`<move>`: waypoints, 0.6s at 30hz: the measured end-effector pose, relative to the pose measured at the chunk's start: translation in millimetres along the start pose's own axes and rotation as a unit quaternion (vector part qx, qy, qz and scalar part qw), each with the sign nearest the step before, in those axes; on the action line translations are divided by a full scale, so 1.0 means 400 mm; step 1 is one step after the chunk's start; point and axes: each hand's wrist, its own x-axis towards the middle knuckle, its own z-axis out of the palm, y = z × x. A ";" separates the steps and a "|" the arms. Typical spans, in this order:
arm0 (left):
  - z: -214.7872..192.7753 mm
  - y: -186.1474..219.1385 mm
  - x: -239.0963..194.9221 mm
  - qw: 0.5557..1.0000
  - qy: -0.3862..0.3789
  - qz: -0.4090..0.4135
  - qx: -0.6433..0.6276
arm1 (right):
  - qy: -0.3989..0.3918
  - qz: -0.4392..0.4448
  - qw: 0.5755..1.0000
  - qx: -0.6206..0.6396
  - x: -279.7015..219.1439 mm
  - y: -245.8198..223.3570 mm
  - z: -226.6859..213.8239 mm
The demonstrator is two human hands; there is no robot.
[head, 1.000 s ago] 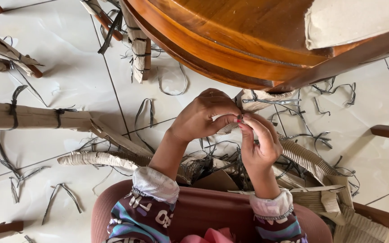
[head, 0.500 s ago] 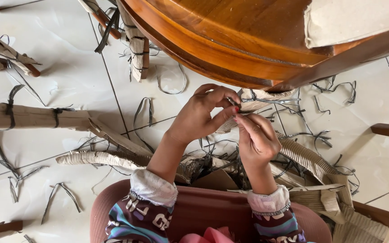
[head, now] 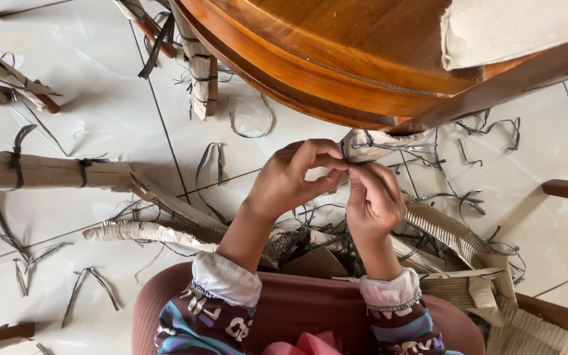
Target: Wrapping wooden chair legs with corrugated cardboard and securing them with plastic ties for protection during transport.
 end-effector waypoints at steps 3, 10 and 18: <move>0.007 -0.004 -0.002 1.000 0.006 -0.022 -0.007 | -0.005 0.017 1.000 -0.005 0.004 -0.001 0.000; 0.030 -0.062 -0.007 0.894 -0.016 -0.327 -0.304 | -0.062 0.154 0.986 0.023 0.025 -0.043 -0.017; 0.078 -0.113 -0.039 0.784 -0.017 -0.442 -0.435 | -0.082 0.264 0.957 0.086 0.036 -0.058 -0.044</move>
